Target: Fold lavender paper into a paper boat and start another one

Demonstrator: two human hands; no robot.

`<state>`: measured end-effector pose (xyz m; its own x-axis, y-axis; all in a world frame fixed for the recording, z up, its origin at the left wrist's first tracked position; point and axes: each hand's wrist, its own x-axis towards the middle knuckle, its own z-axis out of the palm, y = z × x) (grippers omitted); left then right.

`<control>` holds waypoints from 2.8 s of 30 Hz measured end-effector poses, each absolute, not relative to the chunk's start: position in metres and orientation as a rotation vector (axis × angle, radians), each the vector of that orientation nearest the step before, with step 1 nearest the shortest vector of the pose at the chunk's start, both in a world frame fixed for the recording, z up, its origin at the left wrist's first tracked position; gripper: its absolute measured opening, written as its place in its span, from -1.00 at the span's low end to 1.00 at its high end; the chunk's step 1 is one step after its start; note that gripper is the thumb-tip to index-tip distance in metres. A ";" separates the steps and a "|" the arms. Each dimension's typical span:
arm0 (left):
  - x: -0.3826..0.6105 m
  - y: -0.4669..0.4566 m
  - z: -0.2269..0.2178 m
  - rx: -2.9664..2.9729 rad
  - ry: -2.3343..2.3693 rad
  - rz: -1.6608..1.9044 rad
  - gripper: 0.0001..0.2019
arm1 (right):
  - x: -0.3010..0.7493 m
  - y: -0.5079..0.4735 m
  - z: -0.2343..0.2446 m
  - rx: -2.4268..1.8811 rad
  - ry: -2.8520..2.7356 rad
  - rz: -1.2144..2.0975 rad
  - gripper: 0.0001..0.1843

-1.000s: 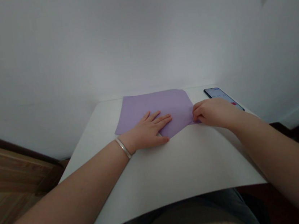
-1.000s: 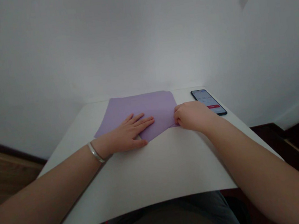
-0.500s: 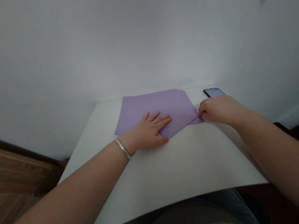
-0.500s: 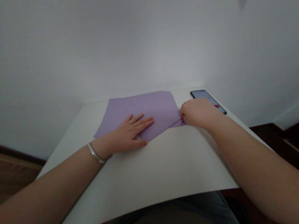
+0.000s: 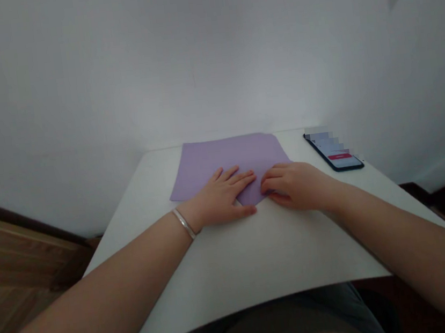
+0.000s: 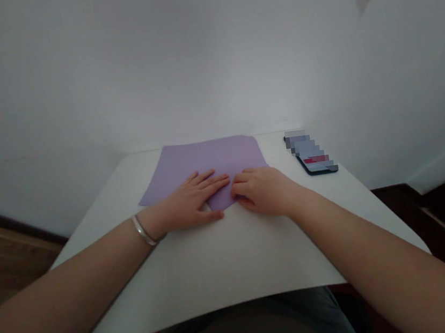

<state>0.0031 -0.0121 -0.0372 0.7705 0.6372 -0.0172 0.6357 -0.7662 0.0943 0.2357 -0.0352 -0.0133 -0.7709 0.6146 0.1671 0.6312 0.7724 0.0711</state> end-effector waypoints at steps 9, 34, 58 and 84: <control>0.006 -0.016 -0.039 2.971 1.027 0.181 -0.33 | 0.226 -0.042 -0.012 -0.940 -2.818 -0.453 -0.87; 0.014 -0.022 -0.036 3.410 0.861 0.569 -0.78 | 0.212 -0.041 -0.024 -0.859 -2.537 -0.441 -0.84; 0.007 -0.024 -0.029 3.196 1.062 0.421 -0.65 | 0.276 -0.013 -0.008 -1.383 -2.506 -0.465 -0.84; 0.007 -0.021 -0.024 3.117 1.173 0.826 -0.84 | 0.234 -0.030 -0.016 -1.097 -2.431 -0.485 -0.76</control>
